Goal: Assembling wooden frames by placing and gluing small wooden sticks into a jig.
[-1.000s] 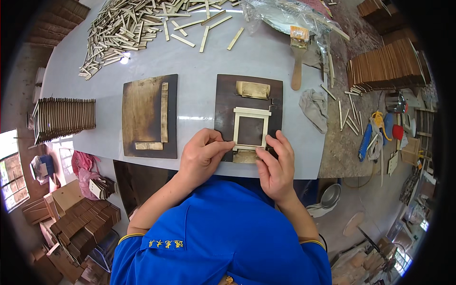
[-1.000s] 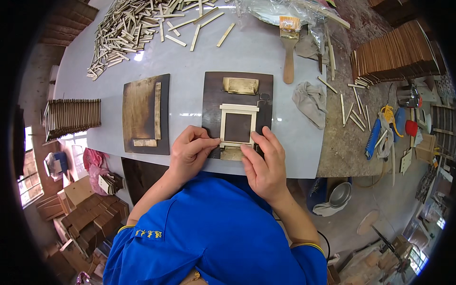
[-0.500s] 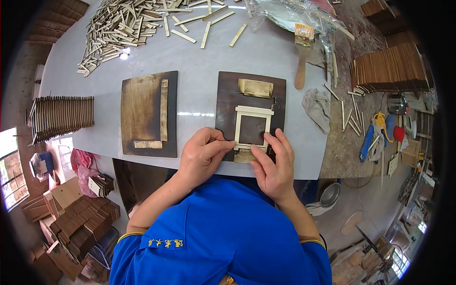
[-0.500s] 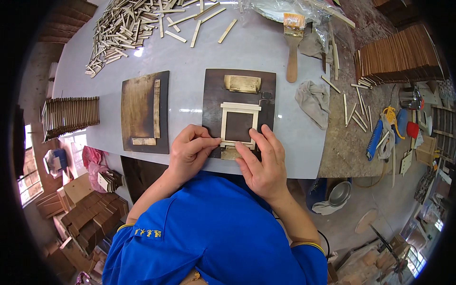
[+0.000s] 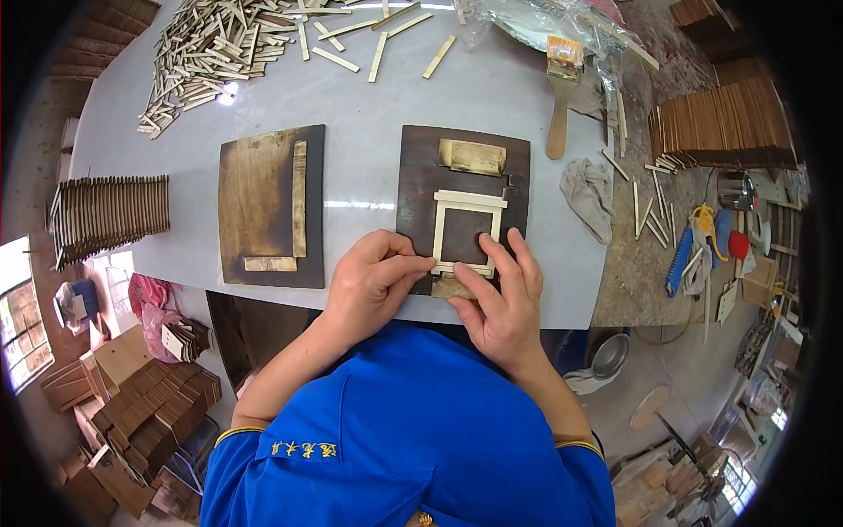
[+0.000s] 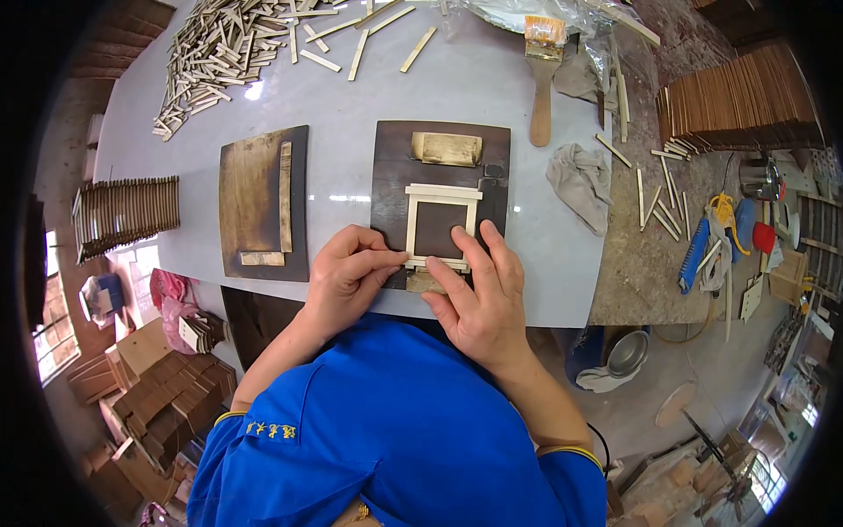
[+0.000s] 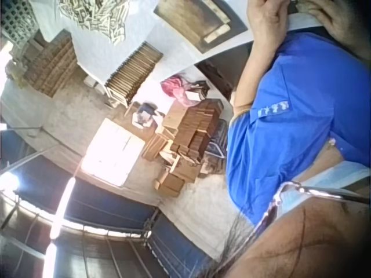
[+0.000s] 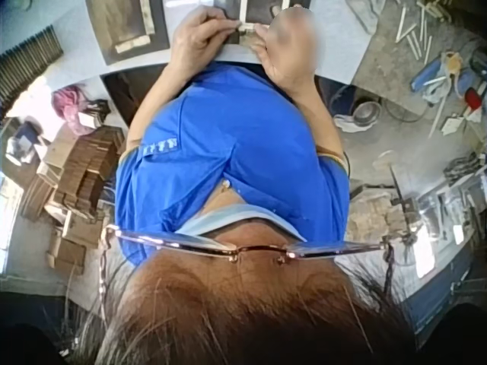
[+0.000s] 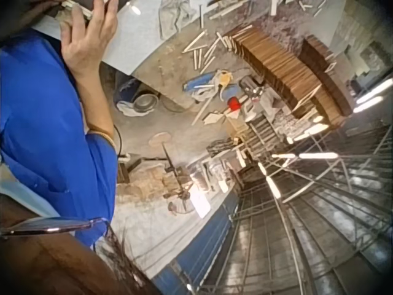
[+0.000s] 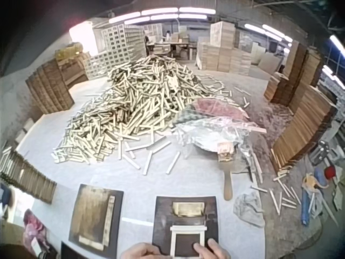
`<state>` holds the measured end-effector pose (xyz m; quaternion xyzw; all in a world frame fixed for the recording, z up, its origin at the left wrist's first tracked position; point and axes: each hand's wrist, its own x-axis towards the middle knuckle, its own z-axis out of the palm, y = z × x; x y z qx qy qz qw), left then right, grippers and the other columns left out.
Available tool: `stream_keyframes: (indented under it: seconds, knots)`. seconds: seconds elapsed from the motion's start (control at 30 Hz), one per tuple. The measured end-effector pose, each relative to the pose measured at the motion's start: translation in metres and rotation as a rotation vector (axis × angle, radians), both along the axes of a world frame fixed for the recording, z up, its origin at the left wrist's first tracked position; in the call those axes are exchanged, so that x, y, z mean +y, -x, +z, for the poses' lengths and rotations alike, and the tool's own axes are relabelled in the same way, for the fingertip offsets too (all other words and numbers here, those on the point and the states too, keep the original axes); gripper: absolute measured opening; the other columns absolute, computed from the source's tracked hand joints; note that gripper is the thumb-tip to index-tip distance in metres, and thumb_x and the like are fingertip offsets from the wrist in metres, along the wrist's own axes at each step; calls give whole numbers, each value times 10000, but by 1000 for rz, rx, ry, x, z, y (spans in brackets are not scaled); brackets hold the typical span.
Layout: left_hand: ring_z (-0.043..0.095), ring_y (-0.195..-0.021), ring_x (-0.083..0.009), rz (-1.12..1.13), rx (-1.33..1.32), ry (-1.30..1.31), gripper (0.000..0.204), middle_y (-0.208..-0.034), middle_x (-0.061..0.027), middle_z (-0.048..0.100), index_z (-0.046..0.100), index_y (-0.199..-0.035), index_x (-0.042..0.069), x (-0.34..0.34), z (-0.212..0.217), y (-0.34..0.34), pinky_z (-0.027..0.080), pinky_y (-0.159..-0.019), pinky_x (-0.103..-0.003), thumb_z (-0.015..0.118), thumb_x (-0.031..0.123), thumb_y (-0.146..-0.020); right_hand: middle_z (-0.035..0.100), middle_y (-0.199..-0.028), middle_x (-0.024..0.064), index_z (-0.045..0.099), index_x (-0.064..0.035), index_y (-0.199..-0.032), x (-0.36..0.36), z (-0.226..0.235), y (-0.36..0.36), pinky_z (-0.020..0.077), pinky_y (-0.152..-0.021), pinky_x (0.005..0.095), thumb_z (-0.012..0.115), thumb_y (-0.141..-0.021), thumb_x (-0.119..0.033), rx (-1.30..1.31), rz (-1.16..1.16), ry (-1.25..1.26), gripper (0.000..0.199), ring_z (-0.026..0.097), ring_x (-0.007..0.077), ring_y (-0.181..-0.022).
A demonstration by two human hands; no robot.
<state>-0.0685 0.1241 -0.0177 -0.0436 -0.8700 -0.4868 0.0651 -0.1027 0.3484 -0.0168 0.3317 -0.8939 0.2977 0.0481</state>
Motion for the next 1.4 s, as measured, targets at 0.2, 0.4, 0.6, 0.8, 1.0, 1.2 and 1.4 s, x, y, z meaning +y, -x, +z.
stream_keyframes:
  seconds: [0.2, 0.4, 0.6, 0.8, 1.0, 1.2, 1.4]
  knots:
    - [602, -728, -169, -7, -212, -70, 241, -1056, -91, 706, 796, -1099, 25, -4, 22, -2, 493, -636, -267, 752, -47, -873, 536, -1554, 156, 756, -146, -1254, -1, -2, -2, 354, -1166, 503, 774, -926, -310, 27, -28, -31, 368, 393, 374, -1504]
    - [609, -724, -154, -19, -325, -158, 263, -1148, -133, 745, 771, -1164, -18, -11, 42, -5, 504, -639, -254, 728, -49, -907, 552, -1539, 171, 765, -148, -1224, 0, -2, -1, 322, -1179, 504, 743, -960, -329, 14, -40, -14, 321, 368, 399, -1521]
    - [613, -743, -139, -22, -430, -293, 278, -1201, -152, 756, 757, -1192, -43, -13, 43, -6, 515, -663, -245, 717, -51, -917, 553, -1542, 171, 770, -150, -1211, 3, -1, 0, 319, -1178, 506, 744, -958, -318, 4, -66, -17, 305, 355, 401, -1531]
    - [611, -747, -133, -13, -475, -389, 293, -1209, -151, 753, 752, -1208, -42, -11, 40, -8, 518, -677, -239, 707, -60, -919, 554, -1541, 171, 772, -153, -1207, 5, -3, 0, 319, -1182, 507, 739, -960, -313, 15, -80, -19, 296, 352, 400, -1533]
    - [627, -804, -164, -45, -360, -262, 327, -1204, -136, 718, 744, -1219, -18, -5, 35, -7, 528, -709, -259, 744, -40, -893, 557, -1532, 173, 767, -145, -1216, 8, -7, -4, 315, -1201, 509, 731, -966, -319, 10, -82, 4, 307, 366, 400, -1525]
    - [630, -888, -219, -113, -62, 204, 406, -1160, -127, 660, 748, -1217, 16, 9, 27, -4, 540, -733, -294, 848, 37, -824, 559, -1521, 180, 756, -123, -1233, 16, -10, -5, 316, -1213, 520, 728, -968, -334, -90, -153, 162, 340, 388, 407, -1511]
    - [620, -868, -234, -161, 24, 347, 470, -1113, -115, 631, 751, -1216, 31, 12, 23, 1, 535, -726, -298, 895, 136, -781, 561, -1516, 189, 744, -104, -1244, 13, -12, -6, 327, -1202, 524, 728, -971, -348, 5, -120, 41, 366, 402, 421, -1499]
